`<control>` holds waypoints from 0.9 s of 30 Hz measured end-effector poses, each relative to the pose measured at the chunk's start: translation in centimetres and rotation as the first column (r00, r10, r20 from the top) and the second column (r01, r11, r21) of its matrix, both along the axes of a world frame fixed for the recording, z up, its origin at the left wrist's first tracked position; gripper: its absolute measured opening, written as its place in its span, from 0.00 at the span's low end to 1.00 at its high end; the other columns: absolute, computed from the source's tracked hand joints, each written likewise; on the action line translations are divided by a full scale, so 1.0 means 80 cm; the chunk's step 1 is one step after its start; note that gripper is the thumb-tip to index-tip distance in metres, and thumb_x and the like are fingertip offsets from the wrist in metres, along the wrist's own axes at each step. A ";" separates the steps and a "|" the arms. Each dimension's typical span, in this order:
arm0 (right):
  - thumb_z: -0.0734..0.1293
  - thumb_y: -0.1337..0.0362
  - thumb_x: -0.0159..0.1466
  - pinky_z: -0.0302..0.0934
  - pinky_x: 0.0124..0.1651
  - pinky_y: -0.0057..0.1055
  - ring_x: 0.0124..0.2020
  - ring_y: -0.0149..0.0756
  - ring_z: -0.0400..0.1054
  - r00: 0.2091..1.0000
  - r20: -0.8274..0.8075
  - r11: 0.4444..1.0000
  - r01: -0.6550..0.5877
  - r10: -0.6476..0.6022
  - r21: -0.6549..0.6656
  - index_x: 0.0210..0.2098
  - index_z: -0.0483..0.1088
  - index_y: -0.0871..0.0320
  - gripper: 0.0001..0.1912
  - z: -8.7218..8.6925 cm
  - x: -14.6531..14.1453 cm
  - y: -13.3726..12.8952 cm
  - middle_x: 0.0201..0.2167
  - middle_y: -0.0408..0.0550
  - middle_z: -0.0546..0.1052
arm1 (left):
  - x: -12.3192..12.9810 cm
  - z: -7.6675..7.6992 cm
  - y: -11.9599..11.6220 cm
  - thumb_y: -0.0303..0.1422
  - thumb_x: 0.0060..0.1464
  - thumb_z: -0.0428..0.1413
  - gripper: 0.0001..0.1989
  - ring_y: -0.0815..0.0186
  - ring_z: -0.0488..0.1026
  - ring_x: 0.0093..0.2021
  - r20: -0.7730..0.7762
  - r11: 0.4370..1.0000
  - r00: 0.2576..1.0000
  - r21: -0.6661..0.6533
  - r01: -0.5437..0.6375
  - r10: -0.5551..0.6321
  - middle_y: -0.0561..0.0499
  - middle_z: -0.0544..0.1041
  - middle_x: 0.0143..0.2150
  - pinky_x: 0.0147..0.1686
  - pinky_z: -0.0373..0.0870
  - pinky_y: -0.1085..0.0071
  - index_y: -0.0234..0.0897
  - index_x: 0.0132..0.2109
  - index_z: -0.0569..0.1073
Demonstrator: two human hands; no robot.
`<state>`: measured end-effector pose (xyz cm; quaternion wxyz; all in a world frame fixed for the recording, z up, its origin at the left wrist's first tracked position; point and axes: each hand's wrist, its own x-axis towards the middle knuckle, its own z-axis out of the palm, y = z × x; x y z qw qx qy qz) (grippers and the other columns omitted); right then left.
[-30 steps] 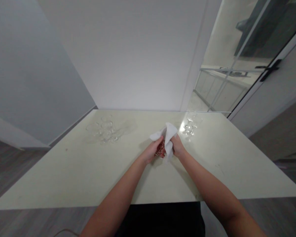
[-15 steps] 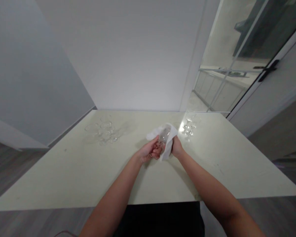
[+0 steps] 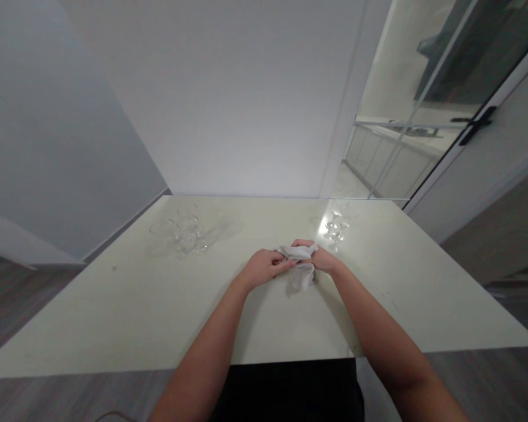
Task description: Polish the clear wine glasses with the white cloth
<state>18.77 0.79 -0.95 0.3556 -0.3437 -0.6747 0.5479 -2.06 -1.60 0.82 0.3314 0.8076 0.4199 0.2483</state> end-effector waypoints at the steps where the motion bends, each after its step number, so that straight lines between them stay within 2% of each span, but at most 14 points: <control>1: 0.71 0.66 0.45 0.53 0.27 0.22 0.24 0.26 0.60 1.000 0.017 0.999 0.001 -0.002 0.041 0.29 0.69 0.60 0.12 -0.001 -0.001 0.001 0.22 0.37 0.70 | 0.001 0.000 -0.001 0.53 0.50 0.50 0.26 0.73 0.58 0.18 -0.038 0.995 0.999 0.091 -0.026 0.030 0.55 0.62 0.15 0.23 0.48 0.74 0.35 0.19 0.67; 3: 0.70 0.65 0.46 0.56 0.29 0.24 0.25 0.28 0.61 0.998 0.040 0.996 0.036 -0.039 0.088 0.26 0.69 0.60 0.09 -0.004 -0.006 0.004 0.22 0.38 0.70 | 0.003 0.001 -0.002 0.53 0.50 0.51 0.24 0.70 0.62 0.21 -0.098 0.965 0.990 0.251 -0.070 0.098 0.53 0.65 0.17 0.26 0.51 0.73 0.37 0.22 0.71; 5: 0.69 0.63 0.48 0.60 0.35 0.28 0.29 0.33 0.65 0.994 0.029 0.991 0.106 -0.109 0.087 0.25 0.71 0.59 0.07 -0.010 -0.012 0.006 0.23 0.41 0.73 | 0.004 0.004 -0.003 0.53 0.49 0.52 0.22 0.65 0.68 0.28 -0.128 0.918 0.979 0.385 -0.097 0.157 0.49 0.73 0.24 0.32 0.56 0.71 0.38 0.31 0.75; 7: 0.68 0.61 0.49 0.62 0.42 0.33 0.33 0.37 0.68 0.980 -0.018 0.978 0.200 -0.199 0.055 0.26 0.72 0.58 0.08 -0.015 -0.018 0.007 0.26 0.44 0.75 | 0.005 0.007 -0.003 0.54 0.48 0.52 0.26 0.59 0.71 0.38 -0.142 0.864 0.972 0.495 -0.096 0.189 0.45 0.77 0.35 0.42 0.58 0.66 0.38 0.43 0.75; 9: 0.67 0.60 0.50 0.62 0.46 0.36 0.36 0.39 0.70 0.958 -0.059 0.960 0.280 -0.279 0.016 0.27 0.74 0.56 0.08 -0.018 -0.022 0.006 0.28 0.45 0.77 | 0.006 0.008 -0.003 0.55 0.48 0.52 0.31 0.56 0.70 0.44 -0.154 0.822 0.968 0.565 -0.079 0.199 0.42 0.76 0.42 0.49 0.55 0.62 0.38 0.51 0.71; 11: 0.67 0.60 0.51 0.62 0.47 0.37 0.38 0.40 0.70 0.946 -0.067 0.948 0.317 -0.317 -0.006 0.28 0.75 0.55 0.08 -0.019 -0.023 0.004 0.30 0.45 0.78 | 0.006 0.006 -0.002 0.55 0.48 0.52 0.32 0.57 0.70 0.45 -0.161 0.804 0.966 0.590 -0.070 0.202 0.41 0.76 0.43 0.51 0.53 0.60 0.37 0.53 0.69; 13: 0.67 0.59 0.51 0.63 0.47 0.39 0.38 0.41 0.70 0.944 -0.042 0.945 0.327 -0.327 -0.015 0.29 0.75 0.54 0.08 -0.019 -0.022 0.002 0.31 0.44 0.78 | 0.005 0.003 0.000 0.56 0.49 0.51 0.32 0.57 0.71 0.44 -0.178 0.811 0.964 0.583 -0.060 0.199 0.41 0.76 0.42 0.50 0.54 0.61 0.37 0.53 0.69; 18: 0.66 0.62 0.51 0.63 0.46 0.39 0.35 0.40 0.71 0.941 0.050 0.942 0.336 -0.336 -0.006 0.28 0.75 0.56 0.07 -0.024 -0.019 0.004 0.30 0.45 0.78 | -0.001 -0.004 0.004 0.57 0.49 0.48 0.32 0.59 0.73 0.38 -0.271 0.877 0.944 0.479 -0.037 0.188 0.44 0.77 0.35 0.42 0.58 0.65 0.38 0.52 0.69; 20: 0.66 0.62 0.51 0.63 0.46 0.38 0.36 0.39 0.71 0.938 0.047 0.939 0.344 -0.344 0.010 0.29 0.75 0.56 0.08 -0.028 -0.022 0.005 0.31 0.45 0.79 | -0.002 -0.004 0.006 0.57 0.50 0.48 0.31 0.59 0.72 0.37 -0.284 0.890 0.942 0.455 -0.032 0.179 0.45 0.77 0.33 0.42 0.59 0.65 0.39 0.52 0.68; 22: 0.66 0.61 0.52 0.63 0.45 0.37 0.36 0.39 0.71 0.930 -0.004 0.930 0.368 -0.368 -0.013 0.31 0.75 0.56 0.09 -0.032 -0.026 0.006 0.32 0.45 0.79 | 0.000 -0.003 0.006 0.55 0.51 0.48 0.30 0.59 0.72 0.40 -0.263 0.864 0.945 0.501 -0.040 0.196 0.45 0.76 0.36 0.47 0.58 0.63 0.39 0.53 0.67; 25: 0.66 0.58 0.52 0.65 0.41 0.36 0.34 0.39 0.72 0.902 -0.132 0.908 0.392 -0.411 -0.147 0.35 0.74 0.56 0.13 -0.035 -0.033 0.004 0.33 0.45 0.79 | 0.008 0.000 0.006 0.50 0.56 0.47 0.28 0.58 0.69 0.48 -0.220 0.769 0.941 0.636 -0.061 0.257 0.42 0.74 0.44 0.56 0.52 0.59 0.37 0.57 0.64; 27: 0.65 0.58 0.52 0.66 0.39 0.35 0.33 0.38 0.71 0.901 -0.145 0.907 0.382 -0.408 -0.178 0.36 0.74 0.56 0.14 -0.033 -0.036 0.001 0.32 0.45 0.78 | 0.014 0.000 0.005 0.49 0.58 0.45 0.27 0.58 0.68 0.49 -0.220 0.732 0.930 0.678 -0.071 0.294 0.41 0.73 0.46 0.56 0.51 0.59 0.35 0.56 0.64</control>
